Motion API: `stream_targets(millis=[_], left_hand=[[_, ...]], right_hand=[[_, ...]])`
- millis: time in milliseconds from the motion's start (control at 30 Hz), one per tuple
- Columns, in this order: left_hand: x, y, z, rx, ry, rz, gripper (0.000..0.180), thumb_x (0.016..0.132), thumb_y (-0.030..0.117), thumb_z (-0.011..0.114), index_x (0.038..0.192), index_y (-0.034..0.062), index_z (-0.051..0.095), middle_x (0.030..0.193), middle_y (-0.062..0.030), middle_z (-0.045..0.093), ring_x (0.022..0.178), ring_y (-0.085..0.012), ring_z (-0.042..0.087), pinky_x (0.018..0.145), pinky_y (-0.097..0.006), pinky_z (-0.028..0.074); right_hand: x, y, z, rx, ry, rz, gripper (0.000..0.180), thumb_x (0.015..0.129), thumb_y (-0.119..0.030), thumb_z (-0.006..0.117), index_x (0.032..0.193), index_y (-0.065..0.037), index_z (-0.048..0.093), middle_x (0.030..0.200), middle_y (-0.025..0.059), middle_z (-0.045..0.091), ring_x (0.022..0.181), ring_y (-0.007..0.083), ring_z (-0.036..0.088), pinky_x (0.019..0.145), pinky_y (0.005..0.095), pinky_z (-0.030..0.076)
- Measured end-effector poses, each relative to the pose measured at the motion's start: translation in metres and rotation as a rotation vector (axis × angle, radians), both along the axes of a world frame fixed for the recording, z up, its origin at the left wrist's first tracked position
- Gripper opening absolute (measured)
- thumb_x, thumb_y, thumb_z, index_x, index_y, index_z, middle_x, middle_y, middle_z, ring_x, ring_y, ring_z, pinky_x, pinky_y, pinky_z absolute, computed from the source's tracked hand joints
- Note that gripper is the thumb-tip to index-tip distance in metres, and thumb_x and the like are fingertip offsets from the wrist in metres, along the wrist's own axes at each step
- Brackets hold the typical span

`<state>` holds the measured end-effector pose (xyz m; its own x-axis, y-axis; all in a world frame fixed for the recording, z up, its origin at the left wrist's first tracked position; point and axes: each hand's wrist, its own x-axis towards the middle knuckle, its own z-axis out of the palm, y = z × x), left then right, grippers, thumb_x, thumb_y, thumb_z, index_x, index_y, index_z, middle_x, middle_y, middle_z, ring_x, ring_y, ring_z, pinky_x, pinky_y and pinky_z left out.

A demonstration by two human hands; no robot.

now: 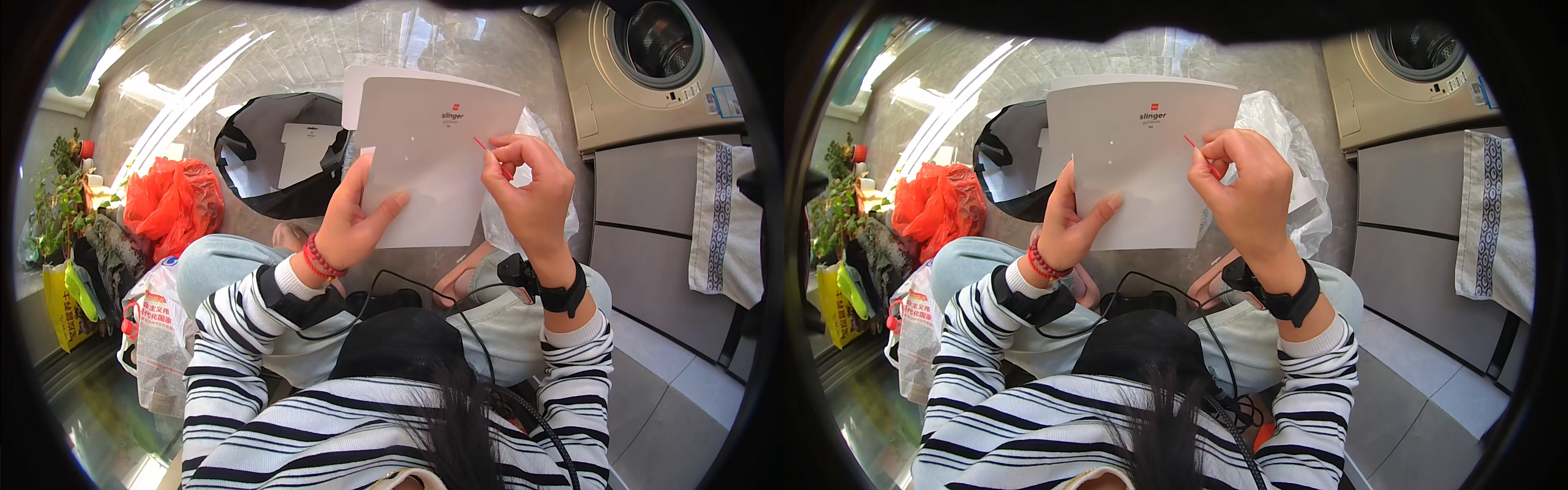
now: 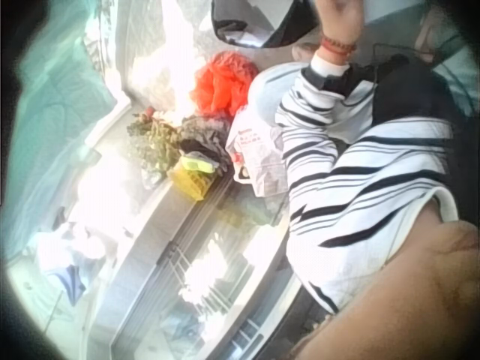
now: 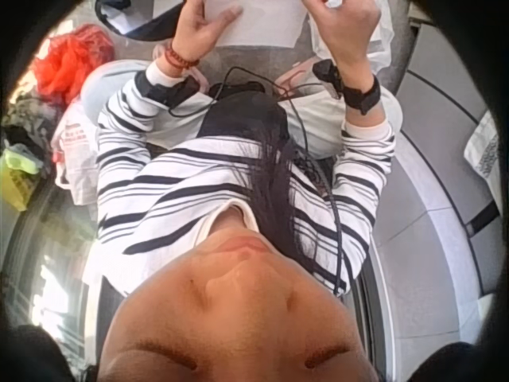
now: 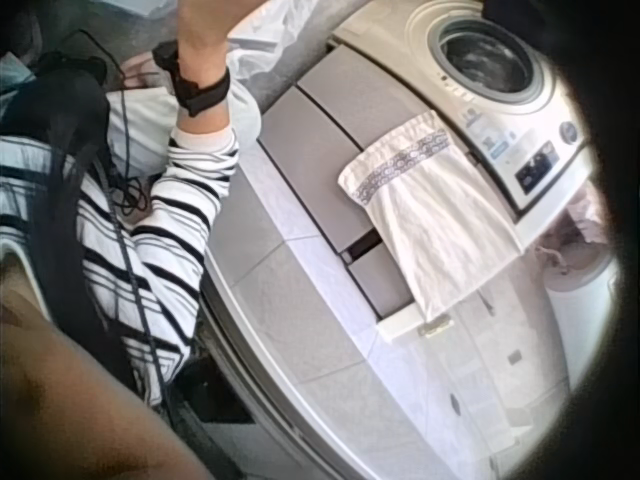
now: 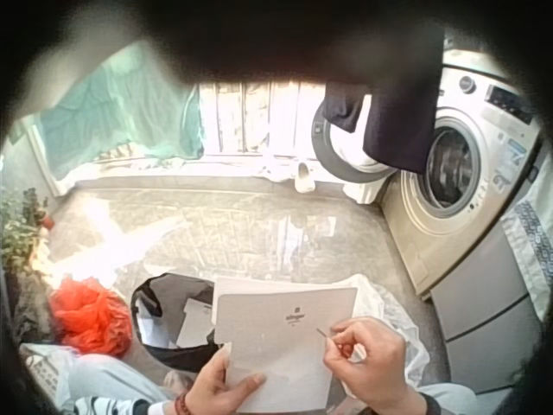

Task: The person sits on the floor and uses a red pin to poke holes into white paper parts labeled 'slinger'. They repeatedly insert the pin, remove it, and place the parts into a black bag. The person then retrieves another part from a plastic bag and continues the process.

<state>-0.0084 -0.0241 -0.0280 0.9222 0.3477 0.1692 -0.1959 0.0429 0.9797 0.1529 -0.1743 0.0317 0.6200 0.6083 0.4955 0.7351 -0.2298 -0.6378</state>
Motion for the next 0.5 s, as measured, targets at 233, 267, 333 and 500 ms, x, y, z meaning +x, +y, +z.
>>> stream_targets(millis=[233,267,333,500], left_hand=[[0.002,-0.002,-0.001,0.047,-0.016,0.024,0.044,0.089,0.0,0.059,0.13,0.0012,0.043,0.117,-0.006,0.055,0.105,-0.0128,0.052,0.091,-0.027,0.042],[0.002,-0.002,-0.001,0.001,-0.01,0.042,0.045,0.089,0.0,0.059,0.131,0.0011,0.043,0.118,-0.006,0.055,0.105,-0.0128,0.052,0.091,-0.027,0.042],[0.004,-0.001,-0.001,-0.041,-0.002,0.079,0.047,0.088,0.0,0.059,0.133,0.001,0.042,0.119,-0.0059,0.055,0.106,-0.0125,0.051,0.092,-0.027,0.042],[0.003,0.003,0.001,-0.094,0.023,0.029,0.051,0.089,0.0,0.059,0.135,0.0008,0.039,0.12,-0.0059,0.054,0.109,-0.012,0.051,0.093,-0.027,0.042]], right_hand=[[0.0,0.002,0.002,-0.004,-0.079,0.011,0.014,0.068,0.002,0.068,0.067,-0.004,0.056,0.059,0.0049,0.055,0.061,0.0189,0.056,0.058,0.0304,0.046],[0.001,0.001,0.003,-0.002,-0.079,0.019,0.014,0.068,0.002,0.068,0.068,-0.004,0.056,0.059,0.0051,0.055,0.063,0.0194,0.057,0.059,0.0306,0.047],[0.003,-0.001,0.009,0.008,-0.053,0.029,0.014,0.067,0.003,0.068,0.068,-0.004,0.056,0.059,0.0055,0.055,0.068,0.021,0.061,0.061,0.0311,0.048],[0.017,-0.007,0.029,-0.002,-0.152,0.122,0.011,0.069,-0.001,0.07,0.072,-0.003,0.059,0.095,0.0102,0.063,0.1,0.0273,0.061,0.079,0.035,0.048]])
